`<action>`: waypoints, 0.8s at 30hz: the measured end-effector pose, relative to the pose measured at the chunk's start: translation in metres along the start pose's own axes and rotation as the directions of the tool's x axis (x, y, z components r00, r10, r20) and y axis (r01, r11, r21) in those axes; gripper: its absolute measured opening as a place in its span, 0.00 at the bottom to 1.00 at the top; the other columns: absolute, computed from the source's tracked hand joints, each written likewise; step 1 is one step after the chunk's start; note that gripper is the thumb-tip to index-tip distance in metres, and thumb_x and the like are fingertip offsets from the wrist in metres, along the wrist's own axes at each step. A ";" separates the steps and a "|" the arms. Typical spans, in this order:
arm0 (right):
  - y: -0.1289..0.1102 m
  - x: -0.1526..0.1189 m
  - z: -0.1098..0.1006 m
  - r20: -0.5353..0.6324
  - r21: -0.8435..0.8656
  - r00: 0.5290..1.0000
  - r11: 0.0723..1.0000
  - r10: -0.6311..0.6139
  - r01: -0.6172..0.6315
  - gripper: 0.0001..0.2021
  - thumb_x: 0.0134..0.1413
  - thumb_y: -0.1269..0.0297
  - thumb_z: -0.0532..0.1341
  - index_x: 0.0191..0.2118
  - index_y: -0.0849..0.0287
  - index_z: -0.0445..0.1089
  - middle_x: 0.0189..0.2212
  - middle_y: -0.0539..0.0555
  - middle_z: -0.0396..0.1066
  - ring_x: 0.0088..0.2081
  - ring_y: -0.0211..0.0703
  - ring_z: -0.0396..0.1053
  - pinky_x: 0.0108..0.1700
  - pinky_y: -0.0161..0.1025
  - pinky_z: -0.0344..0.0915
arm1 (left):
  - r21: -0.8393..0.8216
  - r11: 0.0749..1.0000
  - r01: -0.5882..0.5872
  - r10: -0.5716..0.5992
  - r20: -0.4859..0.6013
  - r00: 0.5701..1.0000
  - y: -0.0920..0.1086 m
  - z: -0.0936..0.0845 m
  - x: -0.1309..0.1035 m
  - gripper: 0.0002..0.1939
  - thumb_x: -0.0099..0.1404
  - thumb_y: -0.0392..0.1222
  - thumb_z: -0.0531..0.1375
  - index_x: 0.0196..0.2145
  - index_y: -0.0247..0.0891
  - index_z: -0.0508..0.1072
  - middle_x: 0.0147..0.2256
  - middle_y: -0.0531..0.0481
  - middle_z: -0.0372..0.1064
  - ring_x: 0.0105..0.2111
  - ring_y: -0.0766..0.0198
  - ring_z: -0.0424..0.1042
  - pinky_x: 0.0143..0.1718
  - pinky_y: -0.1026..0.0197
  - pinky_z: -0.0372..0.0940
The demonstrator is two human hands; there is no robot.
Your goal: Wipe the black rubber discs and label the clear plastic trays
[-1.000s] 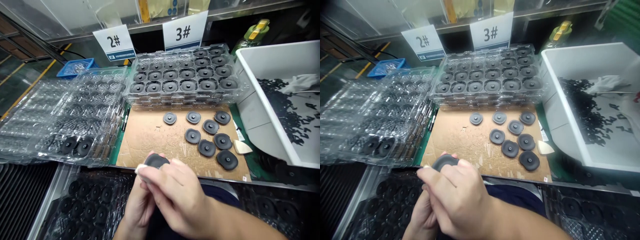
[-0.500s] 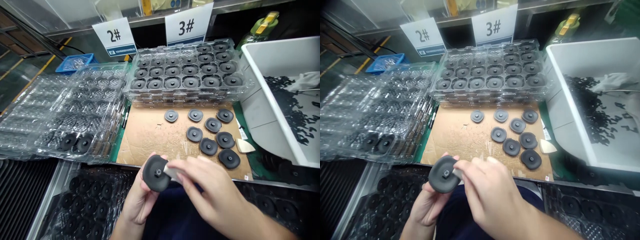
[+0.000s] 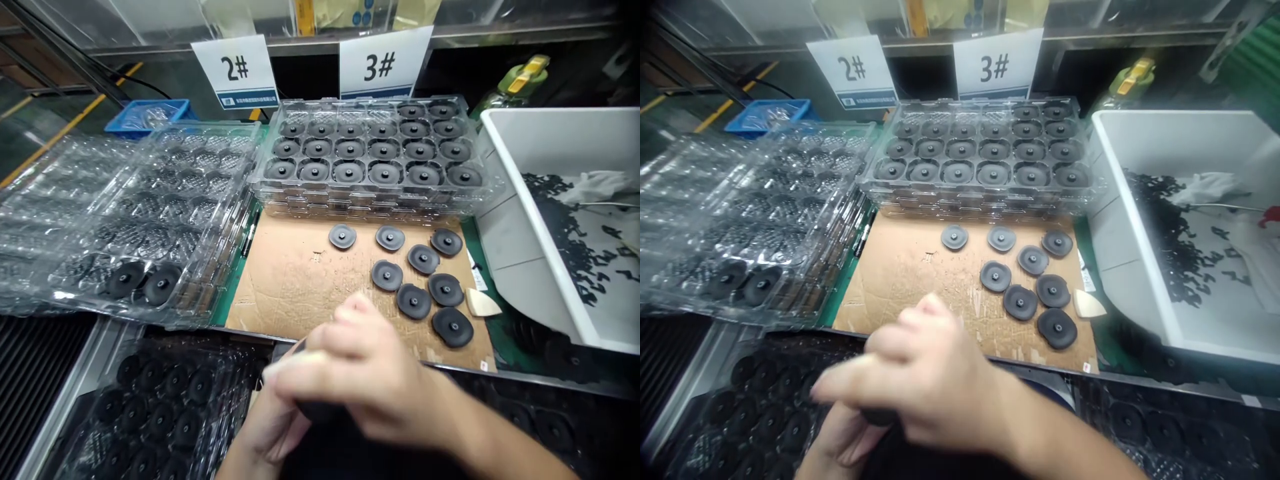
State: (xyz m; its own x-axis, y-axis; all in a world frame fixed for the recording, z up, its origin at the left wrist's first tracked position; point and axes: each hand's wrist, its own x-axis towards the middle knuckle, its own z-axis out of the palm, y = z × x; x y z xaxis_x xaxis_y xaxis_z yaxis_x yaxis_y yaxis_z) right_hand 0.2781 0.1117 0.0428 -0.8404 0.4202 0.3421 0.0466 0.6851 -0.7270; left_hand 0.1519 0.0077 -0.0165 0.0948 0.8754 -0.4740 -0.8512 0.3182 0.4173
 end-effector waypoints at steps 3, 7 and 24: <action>0.035 0.002 0.003 -0.091 0.208 0.941 0.930 0.326 -0.302 0.13 0.58 0.68 0.52 0.47 0.53 0.67 0.40 0.51 0.70 0.40 0.40 0.66 0.41 0.38 0.60 | -0.058 0.998 0.024 -0.017 0.123 0.992 0.004 -0.001 -0.001 0.20 0.50 0.44 0.66 0.42 0.40 0.73 0.43 0.47 0.72 0.43 0.54 0.71 0.47 0.57 0.62; 0.088 -0.009 0.033 -0.003 0.128 0.852 0.845 0.524 -0.519 0.13 0.55 0.67 0.54 0.46 0.55 0.69 0.41 0.55 0.68 0.41 0.44 0.67 0.43 0.42 0.63 | -0.151 0.986 0.069 -0.031 0.239 0.970 0.009 -0.005 -0.007 0.24 0.52 0.48 0.63 0.48 0.45 0.69 0.48 0.47 0.69 0.47 0.49 0.67 0.47 0.54 0.63; 0.053 -0.079 0.046 -0.133 0.340 0.651 0.651 0.748 -0.679 0.16 0.58 0.58 0.51 0.27 0.60 0.69 0.22 0.53 0.69 0.27 0.40 0.67 0.30 0.36 0.62 | 0.790 0.093 -0.606 0.448 0.510 0.734 0.015 -0.020 0.003 0.54 0.51 0.26 0.62 0.60 0.56 0.29 0.53 0.43 0.59 0.52 0.53 0.60 0.52 0.45 0.55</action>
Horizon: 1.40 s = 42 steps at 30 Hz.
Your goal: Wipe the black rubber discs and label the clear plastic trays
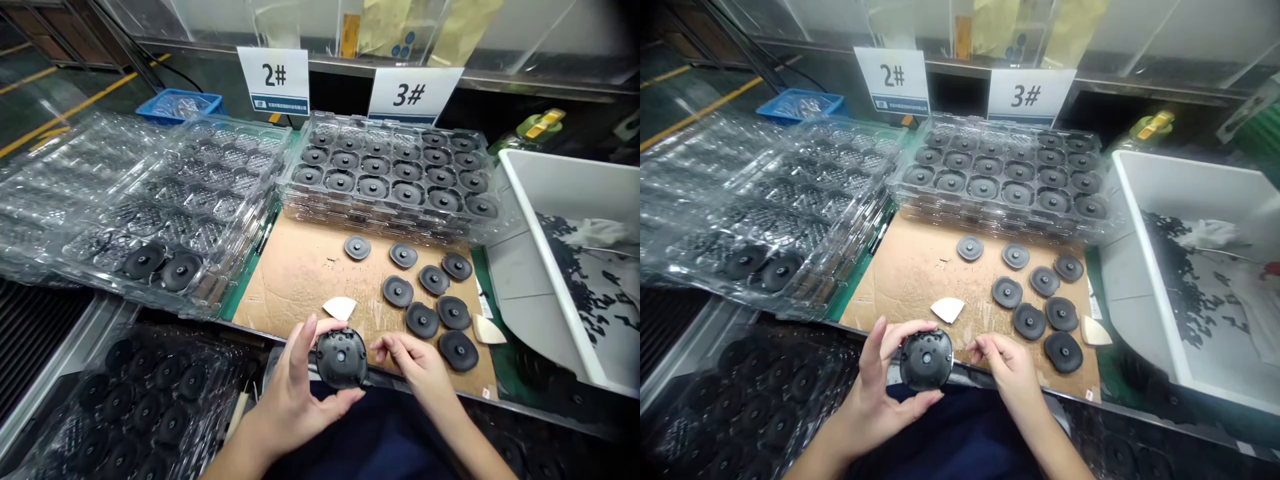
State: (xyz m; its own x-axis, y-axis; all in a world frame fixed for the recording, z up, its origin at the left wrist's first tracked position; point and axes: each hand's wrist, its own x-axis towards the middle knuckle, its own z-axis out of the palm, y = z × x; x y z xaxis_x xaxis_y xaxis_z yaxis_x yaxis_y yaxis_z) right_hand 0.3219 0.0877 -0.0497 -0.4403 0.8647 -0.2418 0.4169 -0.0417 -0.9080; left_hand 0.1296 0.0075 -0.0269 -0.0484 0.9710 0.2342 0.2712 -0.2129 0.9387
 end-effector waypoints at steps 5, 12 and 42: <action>-0.020 -0.015 -0.010 -0.004 -0.067 0.972 0.970 -0.233 0.232 0.11 0.55 0.68 0.56 0.44 0.52 0.66 0.39 0.53 0.64 0.31 0.36 0.63 0.34 0.34 0.61 | 0.112 0.994 -0.002 0.001 0.016 1.000 0.000 0.003 -0.001 0.53 0.52 0.33 0.64 0.60 0.46 0.28 0.51 0.39 0.60 0.51 0.54 0.61 0.52 0.46 0.56; -0.047 -0.015 -0.017 0.205 0.068 0.945 0.967 -0.254 0.245 0.07 0.54 0.64 0.59 0.38 0.51 0.73 0.30 0.50 0.63 0.27 0.33 0.60 0.28 0.31 0.57 | 0.051 0.991 0.122 -0.126 0.087 0.988 0.011 0.008 0.000 0.49 0.54 0.41 0.63 0.61 0.45 0.32 0.49 0.44 0.61 0.49 0.57 0.61 0.52 0.53 0.56; -0.040 -0.076 -0.045 0.340 0.267 0.896 0.943 -0.287 0.200 0.06 0.50 0.64 0.62 0.32 0.59 0.75 0.28 0.50 0.68 0.33 0.35 0.65 0.39 0.33 0.59 | -0.124 0.955 0.268 -0.196 0.409 0.891 0.049 0.037 -0.023 0.49 0.51 0.49 0.64 0.60 0.51 0.35 0.48 0.48 0.63 0.50 0.57 0.61 0.54 0.54 0.49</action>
State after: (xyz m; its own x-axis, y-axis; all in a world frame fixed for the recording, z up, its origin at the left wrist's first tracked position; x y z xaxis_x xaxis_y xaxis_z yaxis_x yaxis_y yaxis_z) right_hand 0.3747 0.0468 0.0204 -0.7843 0.6161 -0.0728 0.0922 -0.0002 -0.9957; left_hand 0.1798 -0.0211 0.0047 0.2972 0.9515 -0.0793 0.1266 0.0431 0.9910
